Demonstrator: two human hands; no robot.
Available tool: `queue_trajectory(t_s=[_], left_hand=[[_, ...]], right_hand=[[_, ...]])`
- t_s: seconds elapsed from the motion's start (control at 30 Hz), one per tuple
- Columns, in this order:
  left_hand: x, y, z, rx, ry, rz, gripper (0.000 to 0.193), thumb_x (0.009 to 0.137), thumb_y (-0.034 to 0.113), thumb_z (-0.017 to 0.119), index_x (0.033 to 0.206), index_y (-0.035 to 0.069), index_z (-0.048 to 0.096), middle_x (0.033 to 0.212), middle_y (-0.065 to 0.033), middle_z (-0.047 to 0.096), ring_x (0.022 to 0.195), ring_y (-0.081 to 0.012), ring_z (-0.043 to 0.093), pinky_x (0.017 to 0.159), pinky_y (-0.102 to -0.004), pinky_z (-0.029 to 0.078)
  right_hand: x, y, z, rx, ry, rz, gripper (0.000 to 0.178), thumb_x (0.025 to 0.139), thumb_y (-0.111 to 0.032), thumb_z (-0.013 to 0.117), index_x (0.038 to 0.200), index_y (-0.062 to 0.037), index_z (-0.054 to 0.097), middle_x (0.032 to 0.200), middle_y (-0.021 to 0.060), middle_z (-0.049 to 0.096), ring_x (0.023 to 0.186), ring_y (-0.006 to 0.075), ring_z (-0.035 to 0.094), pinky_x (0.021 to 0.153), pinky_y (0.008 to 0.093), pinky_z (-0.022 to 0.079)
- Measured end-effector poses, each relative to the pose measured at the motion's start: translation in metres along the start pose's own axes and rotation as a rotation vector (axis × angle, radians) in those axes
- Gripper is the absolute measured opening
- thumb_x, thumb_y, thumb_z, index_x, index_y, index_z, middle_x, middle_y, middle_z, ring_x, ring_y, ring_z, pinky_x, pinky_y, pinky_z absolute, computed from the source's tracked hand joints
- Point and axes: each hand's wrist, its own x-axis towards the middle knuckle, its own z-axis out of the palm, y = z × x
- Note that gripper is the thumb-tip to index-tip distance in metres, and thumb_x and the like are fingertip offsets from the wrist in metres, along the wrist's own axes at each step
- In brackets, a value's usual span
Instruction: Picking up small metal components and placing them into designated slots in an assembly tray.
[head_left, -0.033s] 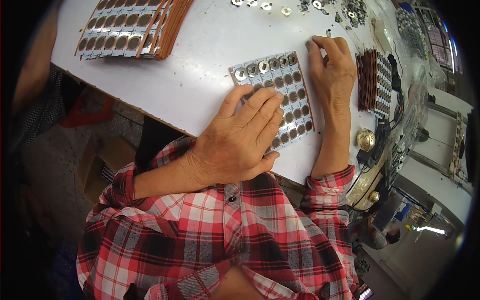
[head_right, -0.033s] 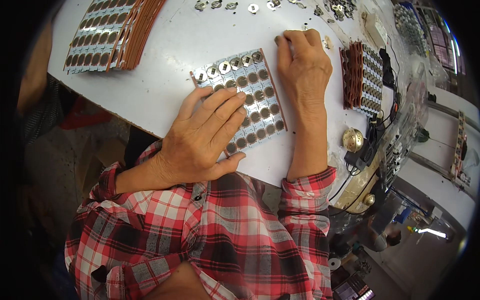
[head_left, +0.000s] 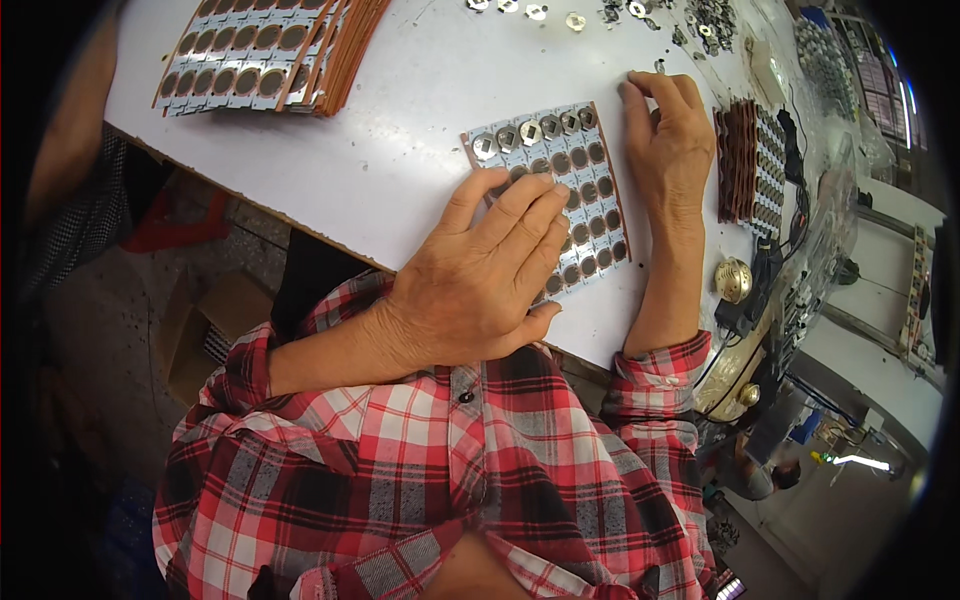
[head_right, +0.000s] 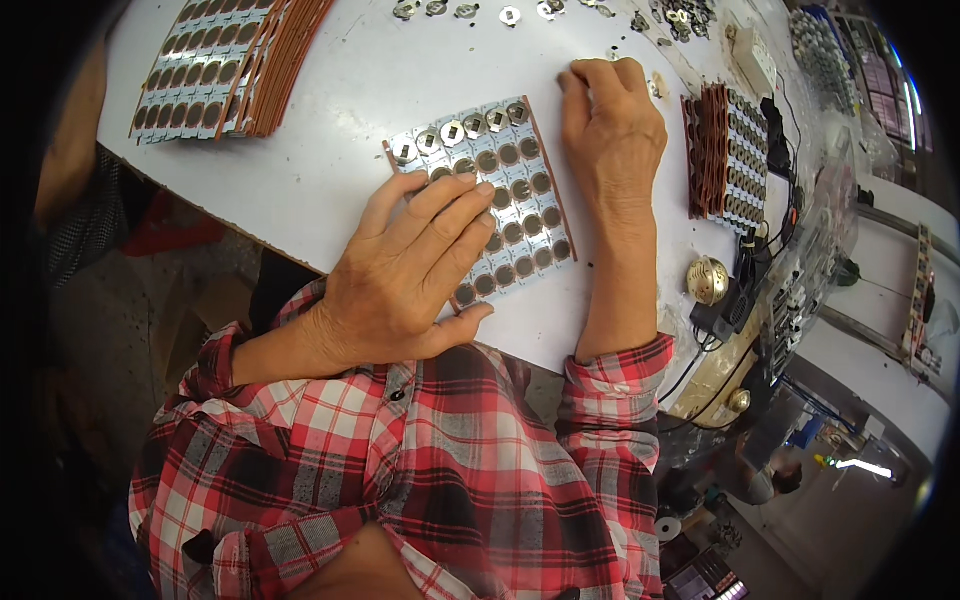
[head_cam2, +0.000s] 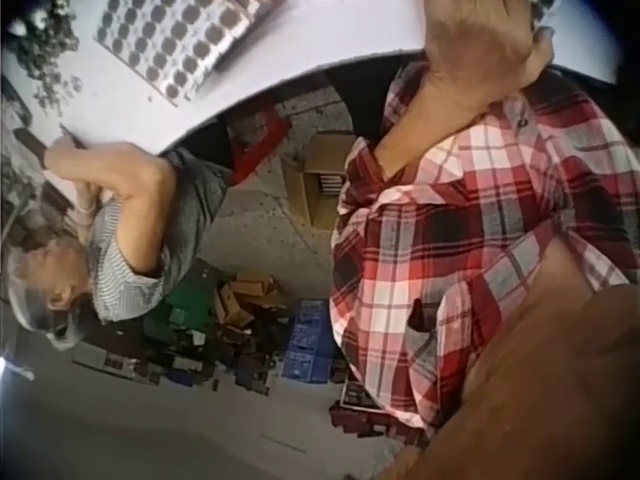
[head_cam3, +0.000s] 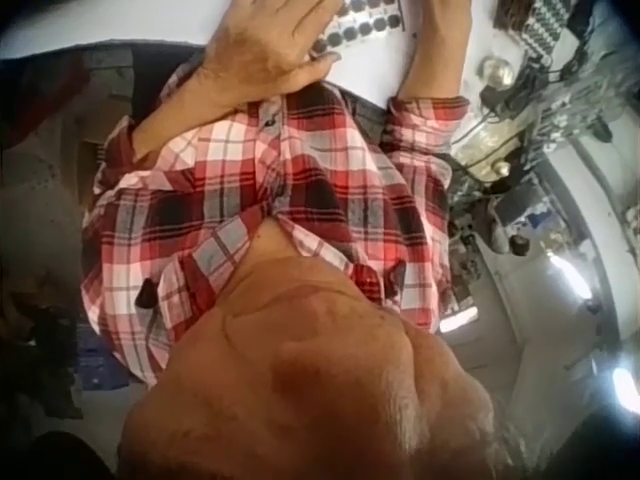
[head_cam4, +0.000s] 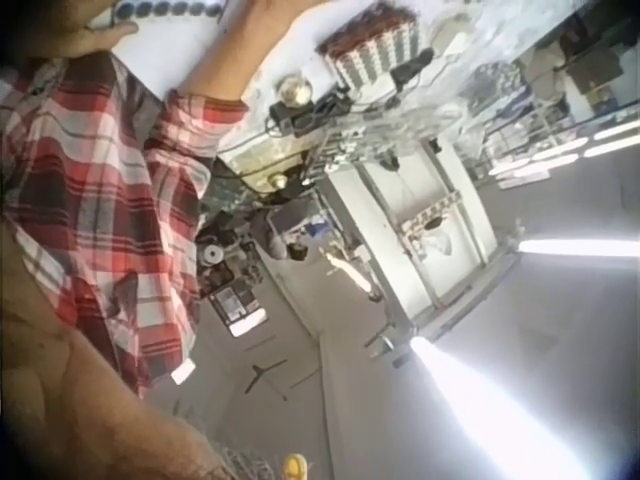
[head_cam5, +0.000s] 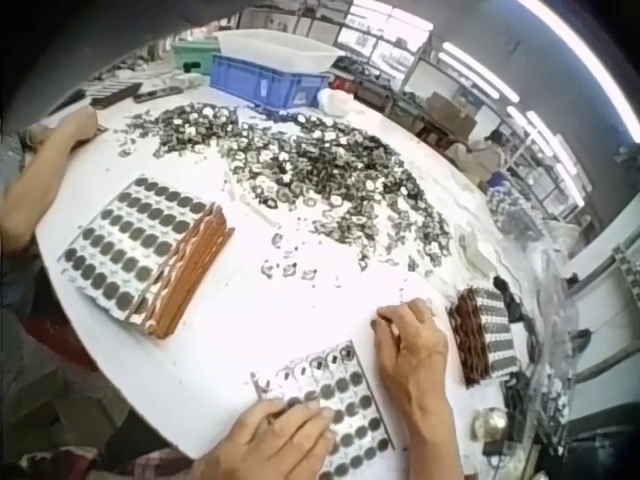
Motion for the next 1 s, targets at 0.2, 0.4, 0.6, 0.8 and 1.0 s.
queue_trajectory(t_s=[0.2,0.4,0.6,0.8,1.0], left_hand=[[-0.003,0.000,0.001,0.001,0.044,-0.004,0.063,0.068,0.029,0.082,0.116,-0.009,0.067,0.132,-0.0249,0.062,0.128,-0.0369,0.057,0.108,-0.0553,0.044],[-0.014,-0.008,0.018,0.066,0.165,0.157,0.047,0.071,0.025,0.080,0.103,-0.007,0.072,0.115,-0.0224,0.071,0.115,-0.0370,0.066,0.104,-0.0508,0.051],[-0.015,-0.006,0.021,0.135,0.183,0.201,0.041,0.074,0.024,0.079,0.103,-0.005,0.074,0.110,-0.0195,0.073,0.109,-0.0338,0.069,0.103,-0.0487,0.053],[-0.013,-0.008,0.025,0.084,0.286,0.200,0.024,0.081,0.019,0.068,0.086,-0.004,0.070,0.096,-0.0182,0.071,0.096,-0.0300,0.067,0.099,-0.0440,0.052],[-0.012,-0.008,0.024,0.082,0.304,0.194,0.021,0.081,0.017,0.066,0.085,-0.003,0.070,0.093,-0.0161,0.070,0.095,-0.0291,0.067,0.098,-0.0438,0.052]], right_hand=[[0.004,0.016,0.004,0.101,0.094,-0.167,0.009,0.099,-0.009,0.064,0.103,-0.0019,0.068,0.089,0.0094,0.070,0.066,0.0175,0.065,0.064,0.0303,0.051],[-0.011,-0.078,-0.039,1.181,-0.496,0.427,0.015,0.105,-0.012,0.060,0.106,0.0027,0.064,0.080,0.0048,0.067,0.060,0.0070,0.058,0.048,0.0193,0.045],[-0.020,-0.085,-0.031,0.798,-0.497,0.141,0.007,0.097,0.001,0.063,0.104,0.0018,0.066,0.078,0.0033,0.066,0.067,0.0078,0.059,0.062,0.0239,0.050],[-0.018,-0.092,-0.032,0.735,-0.537,0.124,0.008,0.097,0.002,0.062,0.103,0.0004,0.067,0.079,0.0029,0.066,0.068,0.0080,0.058,0.063,0.0245,0.049],[-0.016,-0.087,-0.035,0.784,-0.603,0.213,0.008,0.097,0.002,0.061,0.102,0.0005,0.067,0.080,0.0028,0.066,0.069,0.0087,0.057,0.064,0.0242,0.049]])
